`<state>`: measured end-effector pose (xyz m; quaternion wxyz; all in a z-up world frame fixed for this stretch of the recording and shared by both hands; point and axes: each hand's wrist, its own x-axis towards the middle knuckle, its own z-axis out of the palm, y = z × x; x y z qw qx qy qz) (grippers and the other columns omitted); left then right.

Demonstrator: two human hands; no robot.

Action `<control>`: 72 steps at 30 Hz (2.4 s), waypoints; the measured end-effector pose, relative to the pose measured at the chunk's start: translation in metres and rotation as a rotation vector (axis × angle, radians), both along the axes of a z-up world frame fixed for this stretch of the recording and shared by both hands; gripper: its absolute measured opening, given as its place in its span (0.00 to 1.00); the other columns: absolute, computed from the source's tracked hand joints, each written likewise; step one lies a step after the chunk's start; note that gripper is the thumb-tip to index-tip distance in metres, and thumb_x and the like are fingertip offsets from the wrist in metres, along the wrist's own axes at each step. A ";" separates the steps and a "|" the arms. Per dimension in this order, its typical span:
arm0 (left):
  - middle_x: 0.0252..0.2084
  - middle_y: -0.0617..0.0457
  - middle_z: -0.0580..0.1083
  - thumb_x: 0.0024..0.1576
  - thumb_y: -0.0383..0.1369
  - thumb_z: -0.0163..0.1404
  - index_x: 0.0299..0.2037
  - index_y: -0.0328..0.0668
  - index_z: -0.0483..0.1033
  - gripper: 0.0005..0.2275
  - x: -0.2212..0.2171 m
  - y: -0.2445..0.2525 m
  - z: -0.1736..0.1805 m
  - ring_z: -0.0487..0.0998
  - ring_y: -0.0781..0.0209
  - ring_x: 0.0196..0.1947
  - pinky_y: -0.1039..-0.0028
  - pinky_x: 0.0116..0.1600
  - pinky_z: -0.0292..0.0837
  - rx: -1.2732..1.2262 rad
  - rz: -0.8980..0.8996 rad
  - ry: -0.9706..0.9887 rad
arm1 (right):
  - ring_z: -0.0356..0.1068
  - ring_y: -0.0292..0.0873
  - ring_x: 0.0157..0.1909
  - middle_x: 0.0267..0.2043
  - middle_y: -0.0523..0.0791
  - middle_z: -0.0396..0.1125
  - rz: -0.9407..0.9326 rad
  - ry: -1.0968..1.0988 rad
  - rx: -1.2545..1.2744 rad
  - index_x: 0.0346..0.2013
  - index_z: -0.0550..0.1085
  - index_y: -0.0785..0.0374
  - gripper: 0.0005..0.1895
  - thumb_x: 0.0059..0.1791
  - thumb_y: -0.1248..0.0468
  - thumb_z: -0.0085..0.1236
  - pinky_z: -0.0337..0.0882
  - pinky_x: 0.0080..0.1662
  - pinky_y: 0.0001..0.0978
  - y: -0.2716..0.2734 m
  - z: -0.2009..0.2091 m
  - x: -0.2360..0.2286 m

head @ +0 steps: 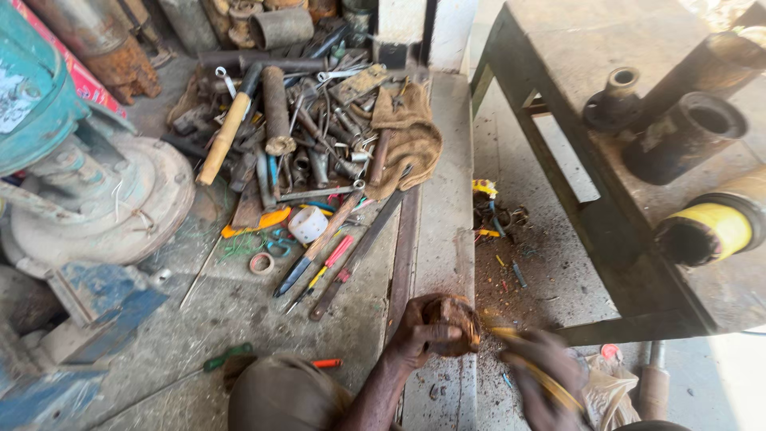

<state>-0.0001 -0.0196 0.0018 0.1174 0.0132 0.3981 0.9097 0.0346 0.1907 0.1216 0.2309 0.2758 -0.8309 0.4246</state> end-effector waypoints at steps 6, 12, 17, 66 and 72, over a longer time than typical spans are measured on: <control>0.42 0.45 0.78 0.46 0.29 0.67 0.50 0.28 0.76 0.22 0.000 -0.003 0.000 0.81 0.57 0.39 0.63 0.46 0.83 0.087 -0.025 0.090 | 0.79 0.39 0.42 0.41 0.48 0.75 -0.147 -0.194 -0.291 0.41 0.76 0.64 0.05 0.50 0.70 0.55 0.78 0.46 0.28 -0.005 0.002 0.005; 0.40 0.47 0.80 0.39 0.29 0.67 0.47 0.31 0.77 0.24 -0.007 0.002 0.007 0.83 0.59 0.39 0.65 0.48 0.86 0.032 0.047 -0.021 | 0.76 0.42 0.33 0.32 0.49 0.74 -0.071 -0.366 -0.320 0.35 0.81 0.66 0.08 0.42 0.71 0.60 0.77 0.37 0.31 0.003 -0.011 0.003; 0.39 0.49 0.79 0.40 0.33 0.66 0.48 0.31 0.77 0.25 0.002 0.004 0.007 0.82 0.58 0.40 0.63 0.47 0.85 -0.021 0.023 0.011 | 0.75 0.43 0.36 0.33 0.49 0.75 -0.017 -0.269 -0.214 0.34 0.78 0.66 0.06 0.44 0.69 0.60 0.73 0.39 0.31 0.003 -0.010 0.007; 0.40 0.46 0.80 0.39 0.31 0.63 0.52 0.27 0.76 0.28 -0.005 0.004 0.022 0.82 0.58 0.38 0.67 0.47 0.85 -0.024 -0.012 0.076 | 0.75 0.41 0.27 0.30 0.48 0.73 -0.181 -0.467 -0.138 0.30 0.82 0.65 0.06 0.39 0.69 0.66 0.70 0.30 0.37 0.000 0.003 0.005; 0.39 0.46 0.79 0.40 0.30 0.63 0.49 0.28 0.75 0.25 0.002 0.009 0.019 0.82 0.58 0.37 0.66 0.46 0.84 0.084 -0.025 0.003 | 0.76 0.42 0.33 0.31 0.48 0.76 0.048 -0.389 -0.153 0.32 0.79 0.65 0.03 0.44 0.70 0.63 0.76 0.34 0.35 -0.003 0.016 0.005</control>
